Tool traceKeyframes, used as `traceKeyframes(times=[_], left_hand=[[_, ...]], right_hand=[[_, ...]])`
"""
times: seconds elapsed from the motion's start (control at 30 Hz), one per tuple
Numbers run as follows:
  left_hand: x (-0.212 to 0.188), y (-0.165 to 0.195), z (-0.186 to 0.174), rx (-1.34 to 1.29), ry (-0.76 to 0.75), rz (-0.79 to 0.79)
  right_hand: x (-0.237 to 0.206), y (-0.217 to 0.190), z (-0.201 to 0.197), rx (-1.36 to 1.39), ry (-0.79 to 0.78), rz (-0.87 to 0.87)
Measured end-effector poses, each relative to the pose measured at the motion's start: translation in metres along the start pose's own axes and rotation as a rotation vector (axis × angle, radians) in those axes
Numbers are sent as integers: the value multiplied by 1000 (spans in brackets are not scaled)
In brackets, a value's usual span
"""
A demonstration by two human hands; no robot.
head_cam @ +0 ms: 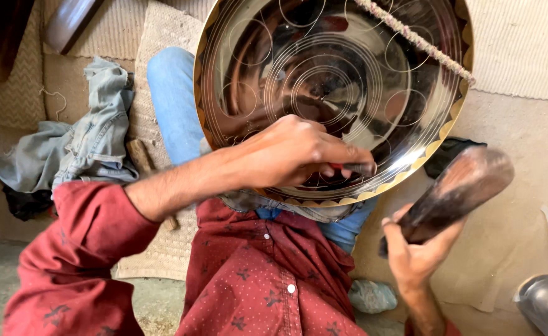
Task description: The person sits on the floor with a decorative metal tray on their lap and engraves circular patterns into its surface. They first scribe guide circles with a handheld scriber, then hold a punch against the tray and strike it with a wooden mallet to engrave the design.
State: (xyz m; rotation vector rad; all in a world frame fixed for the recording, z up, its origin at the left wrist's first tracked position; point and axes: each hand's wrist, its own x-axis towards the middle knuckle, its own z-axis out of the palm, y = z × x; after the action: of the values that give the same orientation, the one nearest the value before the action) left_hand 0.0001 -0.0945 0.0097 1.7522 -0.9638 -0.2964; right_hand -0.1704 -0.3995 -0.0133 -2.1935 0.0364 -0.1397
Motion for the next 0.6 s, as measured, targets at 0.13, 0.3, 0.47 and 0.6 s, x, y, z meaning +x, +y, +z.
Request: traceKeyframes(times=[0.13, 0.3, 0.47, 0.6], left_hand=[[-15, 14, 12, 108, 322, -112], [-27, 40, 29, 149, 624, -320], [-30, 48, 45, 80, 857, -517], [-33, 47, 52, -9, 917, -554]], right_hand=[[57, -28, -28, -423, -190, -198], [122, -75, -37, -439, -379, -271], [168, -129, -38, -571, -560, -345], [195, -165, -37, -810, -720, -341]])
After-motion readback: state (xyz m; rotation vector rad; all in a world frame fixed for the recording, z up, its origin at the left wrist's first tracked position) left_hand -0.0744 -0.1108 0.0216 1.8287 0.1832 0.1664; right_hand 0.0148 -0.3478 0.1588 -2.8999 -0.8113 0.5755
